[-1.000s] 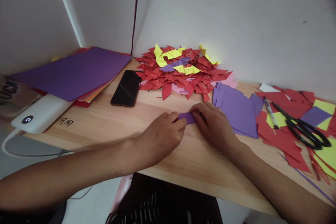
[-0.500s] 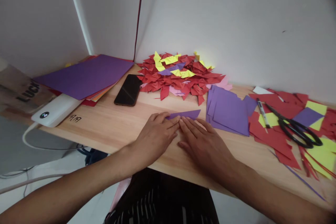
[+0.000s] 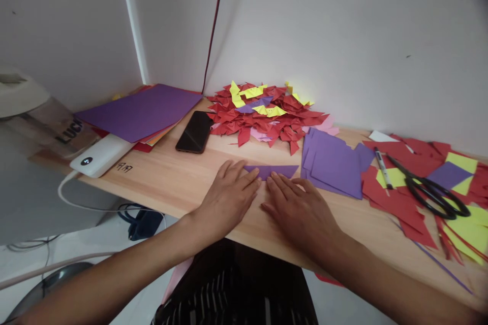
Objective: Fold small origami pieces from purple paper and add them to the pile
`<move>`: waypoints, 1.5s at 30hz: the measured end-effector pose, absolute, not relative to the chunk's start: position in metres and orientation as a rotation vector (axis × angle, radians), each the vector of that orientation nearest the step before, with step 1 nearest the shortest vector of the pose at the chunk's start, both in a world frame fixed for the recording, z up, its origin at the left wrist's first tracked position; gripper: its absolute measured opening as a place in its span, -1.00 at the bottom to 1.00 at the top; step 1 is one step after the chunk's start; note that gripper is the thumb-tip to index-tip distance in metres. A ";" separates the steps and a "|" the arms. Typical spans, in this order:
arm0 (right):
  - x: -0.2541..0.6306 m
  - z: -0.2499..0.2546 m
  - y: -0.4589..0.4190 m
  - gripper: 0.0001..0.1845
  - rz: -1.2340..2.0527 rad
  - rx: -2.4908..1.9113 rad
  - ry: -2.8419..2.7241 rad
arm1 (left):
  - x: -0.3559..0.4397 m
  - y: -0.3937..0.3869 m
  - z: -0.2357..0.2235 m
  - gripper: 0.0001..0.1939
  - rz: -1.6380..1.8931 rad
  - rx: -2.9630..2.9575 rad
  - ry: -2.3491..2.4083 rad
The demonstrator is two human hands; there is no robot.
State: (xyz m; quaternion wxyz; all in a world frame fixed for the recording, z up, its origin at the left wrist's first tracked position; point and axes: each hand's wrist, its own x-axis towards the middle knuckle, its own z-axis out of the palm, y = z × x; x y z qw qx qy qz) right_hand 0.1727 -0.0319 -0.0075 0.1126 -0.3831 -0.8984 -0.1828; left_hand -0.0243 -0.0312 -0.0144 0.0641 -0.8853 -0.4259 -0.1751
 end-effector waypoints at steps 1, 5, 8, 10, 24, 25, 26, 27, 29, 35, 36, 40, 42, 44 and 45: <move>0.172 -0.008 -0.032 -0.59 -0.547 -1.124 -2.631 | -0.024 -0.031 -0.015 -0.66 -0.524 -2.675 -1.254; 0.169 -0.009 -0.033 -0.58 -0.573 -1.131 -2.634 | -0.023 -0.029 -0.022 -0.55 -0.478 -2.749 -1.107; 0.170 -0.005 -0.032 -0.59 -0.552 -1.123 -2.656 | -0.022 -0.028 -0.025 -0.56 -0.486 -2.756 -1.146; 0.171 0.000 -0.031 -0.64 -0.516 -1.129 -2.674 | -0.021 -0.028 -0.024 -0.57 -0.502 -2.742 -1.181; 0.182 0.014 -0.032 -0.70 -0.513 -1.402 -2.686 | -0.022 -0.028 -0.020 -0.66 -0.556 -2.777 -1.242; 0.183 0.017 -0.031 -0.70 -0.487 -1.419 -2.681 | -0.022 -0.028 -0.020 -0.66 -0.562 -2.781 -1.242; 0.184 0.019 -0.031 -0.69 -0.464 -1.429 -2.675 | -0.022 -0.028 -0.020 -0.66 -0.569 -2.785 -1.236; 0.184 0.021 -0.031 -0.68 -0.453 -1.429 -2.659 | -0.022 -0.028 -0.021 -0.65 -0.572 -2.789 -1.228; 0.184 0.023 -0.031 -0.67 -0.468 -1.392 -2.594 | -0.022 -0.028 -0.021 -0.65 -0.576 -2.792 -1.217; 0.172 0.003 -0.035 -0.47 -0.343 -1.162 -2.656 | -0.021 -0.028 -0.017 -0.66 -0.521 -2.802 -1.223; 0.171 -0.001 -0.035 -0.43 -0.314 -1.176 -2.682 | -0.021 -0.028 -0.016 -0.66 -0.515 -2.801 -1.220; 0.171 -0.007 -0.033 -0.41 -0.348 -1.294 -2.697 | -0.021 -0.029 -0.016 -0.63 -0.530 -2.789 -1.246; 0.175 -0.005 -0.032 -0.43 -0.417 -1.330 -2.684 | -0.021 -0.029 -0.017 -0.65 -0.545 -2.784 -1.263; 0.180 0.000 -0.029 -0.47 -0.489 -1.357 -2.669 | -0.022 -0.030 -0.018 -0.67 -0.568 -2.776 -1.275; 0.183 0.003 -0.028 -0.50 -0.515 -1.370 -2.667 | -0.022 -0.030 -0.018 -0.67 -0.584 -2.773 -1.279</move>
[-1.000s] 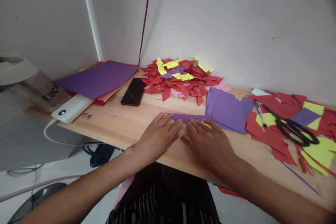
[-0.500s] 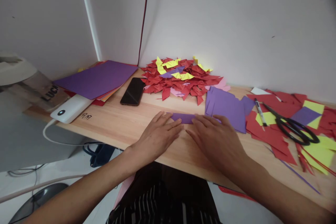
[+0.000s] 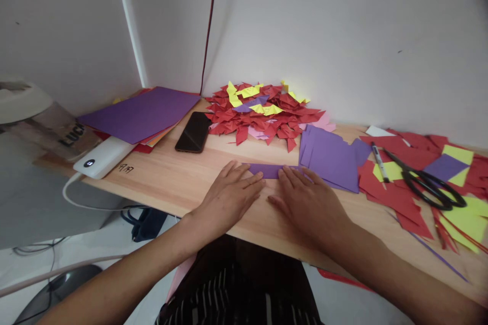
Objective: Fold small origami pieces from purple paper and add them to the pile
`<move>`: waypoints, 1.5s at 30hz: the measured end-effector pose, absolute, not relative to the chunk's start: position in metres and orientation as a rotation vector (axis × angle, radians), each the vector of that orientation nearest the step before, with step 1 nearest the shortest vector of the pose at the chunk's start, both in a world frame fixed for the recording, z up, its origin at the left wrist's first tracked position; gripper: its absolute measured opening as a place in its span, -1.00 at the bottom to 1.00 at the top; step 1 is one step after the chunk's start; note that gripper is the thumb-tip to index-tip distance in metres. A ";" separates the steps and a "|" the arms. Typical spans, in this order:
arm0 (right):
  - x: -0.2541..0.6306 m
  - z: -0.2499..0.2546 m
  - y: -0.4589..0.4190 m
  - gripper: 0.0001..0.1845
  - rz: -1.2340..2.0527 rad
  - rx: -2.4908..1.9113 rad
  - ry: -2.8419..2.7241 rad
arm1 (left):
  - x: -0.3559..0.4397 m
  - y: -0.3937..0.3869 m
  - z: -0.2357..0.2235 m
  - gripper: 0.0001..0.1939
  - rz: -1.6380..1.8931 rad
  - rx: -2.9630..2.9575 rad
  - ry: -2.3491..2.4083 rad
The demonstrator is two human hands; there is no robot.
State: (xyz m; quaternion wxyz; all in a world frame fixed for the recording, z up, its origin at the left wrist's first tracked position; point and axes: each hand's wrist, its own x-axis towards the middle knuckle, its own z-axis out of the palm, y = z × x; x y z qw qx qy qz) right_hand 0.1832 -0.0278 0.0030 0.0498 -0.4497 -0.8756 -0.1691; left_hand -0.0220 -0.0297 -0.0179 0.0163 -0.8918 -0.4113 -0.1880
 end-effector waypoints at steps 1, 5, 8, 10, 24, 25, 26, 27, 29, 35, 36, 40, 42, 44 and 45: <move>0.186 0.006 -0.027 -0.54 -0.527 -1.380 -2.671 | -0.022 -0.030 -0.018 -0.68 -0.604 -2.772 -1.284; 0.195 0.020 -0.021 -0.75 -0.423 -1.443 -2.709 | -0.025 -0.029 -0.017 -0.70 -0.695 -2.809 -1.256; 0.197 0.024 -0.016 -0.79 -0.315 -1.506 -2.661 | -0.026 -0.028 -0.016 -0.71 -0.754 -2.812 -1.229; 0.197 0.023 -0.011 -0.85 -0.226 -1.537 -2.623 | -0.027 -0.029 -0.016 -0.72 -0.772 -2.801 -1.228; 0.191 0.013 0.002 -0.93 0.422 -1.490 -2.326 | -0.028 -0.030 -0.012 -0.76 -0.852 -2.843 -1.220; 0.190 0.013 0.002 -0.91 0.439 -1.490 -2.320 | -0.029 -0.030 -0.013 -0.76 -0.874 -2.858 -1.229; 0.190 0.014 0.001 -0.90 0.450 -1.486 -2.321 | -0.030 -0.030 -0.013 -0.76 -0.909 -2.872 -1.263; 0.190 0.014 0.001 -0.89 0.460 -1.475 -2.329 | -0.031 -0.029 -0.013 -0.76 -0.950 -2.885 -1.320; 0.191 0.014 0.001 -0.89 0.472 -1.447 -2.353 | -0.033 -0.025 -0.011 -0.76 -1.020 -2.900 -1.474; 0.191 0.013 -0.001 -0.85 0.476 -1.431 -2.396 | -0.025 -0.003 0.003 -0.91 -0.771 -3.016 -1.544; 0.191 0.013 -0.001 -0.84 0.475 -1.433 -2.395 | -0.022 0.000 0.004 -0.95 -0.768 -3.012 -1.568; 0.192 0.015 -0.002 -0.79 0.502 -1.437 -2.370 | -0.016 0.003 0.003 -0.93 -0.803 -3.010 -1.624; 0.193 0.015 -0.002 -0.76 0.533 -1.421 -2.353 | -0.017 0.001 0.001 -0.93 -0.813 -2.991 -1.629; 0.193 0.016 -0.002 -0.77 0.552 -1.407 -2.338 | -0.017 -0.001 0.000 -0.93 -0.821 -2.971 -1.636; 0.192 0.016 -0.002 -0.78 0.554 -1.408 -2.330 | -0.018 -0.002 -0.001 -0.93 -0.824 -2.965 -1.641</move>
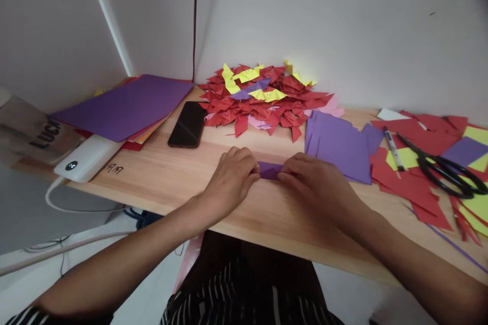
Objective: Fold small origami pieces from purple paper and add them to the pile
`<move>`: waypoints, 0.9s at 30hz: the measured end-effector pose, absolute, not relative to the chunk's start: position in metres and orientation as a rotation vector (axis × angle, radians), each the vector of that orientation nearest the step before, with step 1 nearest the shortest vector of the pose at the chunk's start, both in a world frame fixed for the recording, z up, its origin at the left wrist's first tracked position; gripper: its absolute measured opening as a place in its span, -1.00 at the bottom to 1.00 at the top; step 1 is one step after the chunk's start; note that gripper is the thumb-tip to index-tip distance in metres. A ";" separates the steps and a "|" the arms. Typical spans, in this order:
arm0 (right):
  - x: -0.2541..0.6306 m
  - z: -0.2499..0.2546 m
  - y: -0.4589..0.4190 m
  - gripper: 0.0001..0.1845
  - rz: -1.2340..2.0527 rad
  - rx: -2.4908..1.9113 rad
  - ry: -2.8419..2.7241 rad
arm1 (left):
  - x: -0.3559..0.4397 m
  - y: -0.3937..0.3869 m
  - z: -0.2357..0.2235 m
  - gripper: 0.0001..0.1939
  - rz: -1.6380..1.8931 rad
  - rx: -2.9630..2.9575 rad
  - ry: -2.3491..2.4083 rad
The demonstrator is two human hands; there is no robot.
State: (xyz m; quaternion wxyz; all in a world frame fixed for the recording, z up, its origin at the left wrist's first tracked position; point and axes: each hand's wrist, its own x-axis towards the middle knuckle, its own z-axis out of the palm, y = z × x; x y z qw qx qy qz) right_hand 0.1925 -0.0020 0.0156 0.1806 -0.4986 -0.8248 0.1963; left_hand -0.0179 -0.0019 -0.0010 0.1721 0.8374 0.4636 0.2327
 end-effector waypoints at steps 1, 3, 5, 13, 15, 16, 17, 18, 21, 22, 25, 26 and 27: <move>0.192 0.015 -0.002 -0.79 0.553 -1.418 -2.321 | -0.018 -0.002 -0.002 -0.93 0.662 2.374 1.319; 0.192 0.015 -0.003 -0.80 0.548 -1.440 -2.306 | -0.018 -0.003 -0.002 -0.93 0.665 2.369 1.325; 0.192 0.015 -0.003 -0.82 0.548 -1.455 -2.294 | -0.017 -0.003 -0.003 -0.94 0.666 2.367 1.333; 0.193 0.013 -0.003 -0.83 0.576 -1.435 -2.334 | -0.017 -0.003 -0.004 -0.95 0.657 2.385 1.346; 0.192 0.013 -0.002 -0.84 0.570 -1.433 -2.339 | -0.016 -0.004 -0.004 -0.96 0.641 2.396 1.356; 0.192 0.013 -0.003 -0.84 0.564 -1.433 -2.338 | -0.016 -0.004 -0.003 -0.96 0.633 2.397 1.361; 0.192 0.012 -0.003 -0.83 0.561 -1.435 -2.336 | -0.016 -0.003 -0.003 -0.96 0.627 2.395 1.363; 0.192 0.013 -0.003 -0.83 0.558 -1.437 -2.333 | -0.016 -0.003 -0.002 -0.95 0.626 2.389 1.365; 0.191 0.013 -0.005 -0.83 0.539 -1.451 -2.331 | -0.015 -0.002 -0.001 -0.94 0.633 2.352 1.373; 0.190 0.013 -0.005 -0.84 0.528 -1.456 -2.329 | -0.015 -0.002 0.000 -0.94 0.636 2.336 1.376; 0.190 0.013 -0.006 -0.87 0.485 -1.470 -2.325 | -0.015 -0.001 0.000 -0.93 0.641 2.298 1.389; 0.189 0.013 -0.006 -0.86 0.451 -1.465 -2.336 | -0.015 -0.001 0.000 -0.93 0.645 2.292 1.391; 0.189 0.012 -0.006 -0.85 0.401 -1.451 -2.354 | -0.015 -0.001 0.000 -0.92 0.654 2.294 1.390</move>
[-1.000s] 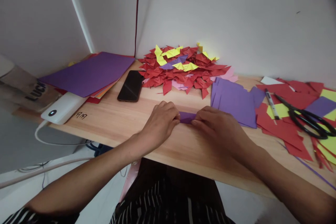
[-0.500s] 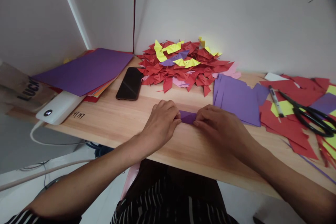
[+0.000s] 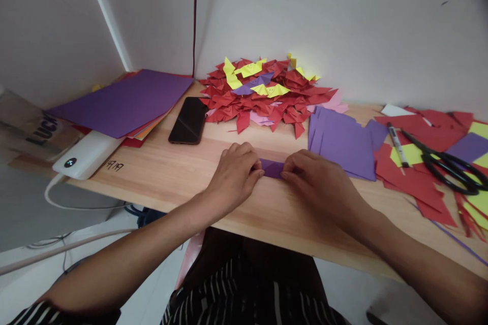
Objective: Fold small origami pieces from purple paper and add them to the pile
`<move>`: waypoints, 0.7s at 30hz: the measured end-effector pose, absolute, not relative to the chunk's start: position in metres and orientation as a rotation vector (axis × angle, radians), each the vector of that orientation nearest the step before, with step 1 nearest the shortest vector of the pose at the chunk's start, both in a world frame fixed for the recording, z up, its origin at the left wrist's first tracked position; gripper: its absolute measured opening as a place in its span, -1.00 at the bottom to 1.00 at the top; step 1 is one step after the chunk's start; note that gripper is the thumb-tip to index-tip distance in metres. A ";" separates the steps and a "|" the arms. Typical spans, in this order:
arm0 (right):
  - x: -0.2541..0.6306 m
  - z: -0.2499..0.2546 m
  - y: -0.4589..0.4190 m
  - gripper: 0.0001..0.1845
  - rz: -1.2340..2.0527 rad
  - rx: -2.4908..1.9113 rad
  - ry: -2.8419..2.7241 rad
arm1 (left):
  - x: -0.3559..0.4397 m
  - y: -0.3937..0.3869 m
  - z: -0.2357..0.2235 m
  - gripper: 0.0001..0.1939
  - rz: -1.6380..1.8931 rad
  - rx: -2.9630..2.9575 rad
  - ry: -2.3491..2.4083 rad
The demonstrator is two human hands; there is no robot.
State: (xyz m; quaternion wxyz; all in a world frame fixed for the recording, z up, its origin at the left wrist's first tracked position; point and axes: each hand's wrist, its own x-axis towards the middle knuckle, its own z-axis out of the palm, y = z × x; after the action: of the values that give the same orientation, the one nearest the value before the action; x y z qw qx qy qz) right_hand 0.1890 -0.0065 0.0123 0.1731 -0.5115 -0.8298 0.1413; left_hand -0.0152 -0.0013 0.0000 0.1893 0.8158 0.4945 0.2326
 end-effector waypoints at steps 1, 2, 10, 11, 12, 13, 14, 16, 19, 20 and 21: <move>0.189 0.011 -0.007 -0.84 0.333 -1.430 -2.372 | -0.016 -0.002 0.000 -0.92 0.670 2.302 1.388; 0.188 0.010 -0.007 -0.83 0.256 -1.402 -2.390 | -0.017 -0.003 -0.001 -0.92 0.690 2.321 1.382; 0.187 0.007 -0.008 -0.80 0.275 -1.307 -2.403 | -0.020 -0.009 -0.005 -0.94 0.743 2.437 1.332; 0.186 0.008 -0.007 -0.81 0.354 -1.318 -2.370 | -0.020 -0.009 -0.004 -0.94 0.743 2.413 1.327; 0.187 0.008 -0.007 -0.82 0.425 -1.332 -2.337 | -0.020 -0.008 -0.004 -0.94 0.742 2.381 1.324; 0.187 0.009 -0.006 -0.83 0.481 -1.344 -2.309 | -0.020 -0.007 -0.003 -0.93 0.740 2.347 1.323; 0.187 0.009 -0.006 -0.84 0.523 -1.353 -2.287 | -0.020 -0.006 -0.002 -0.93 0.737 2.314 1.327; 0.187 0.009 -0.005 -0.83 0.572 -1.365 -2.264 | -0.020 -0.006 0.000 -0.91 0.727 2.271 1.345; 0.186 0.008 -0.005 -0.77 0.557 -1.353 -2.275 | -0.019 -0.006 0.000 -0.89 0.706 2.269 1.371; 0.185 0.007 -0.005 -0.76 0.529 -1.353 -2.291 | -0.018 -0.007 0.000 -0.88 0.705 2.278 1.379; 0.184 0.006 -0.005 -0.76 0.495 -1.358 -2.309 | -0.018 -0.007 0.000 -0.88 0.705 2.288 1.387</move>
State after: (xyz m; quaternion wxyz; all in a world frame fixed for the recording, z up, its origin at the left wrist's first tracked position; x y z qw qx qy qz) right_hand 0.1835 -0.0046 0.0063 0.2074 -0.4877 -0.8291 0.1778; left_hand -0.0177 -0.0074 -0.0003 0.1862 0.8125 0.4923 0.2504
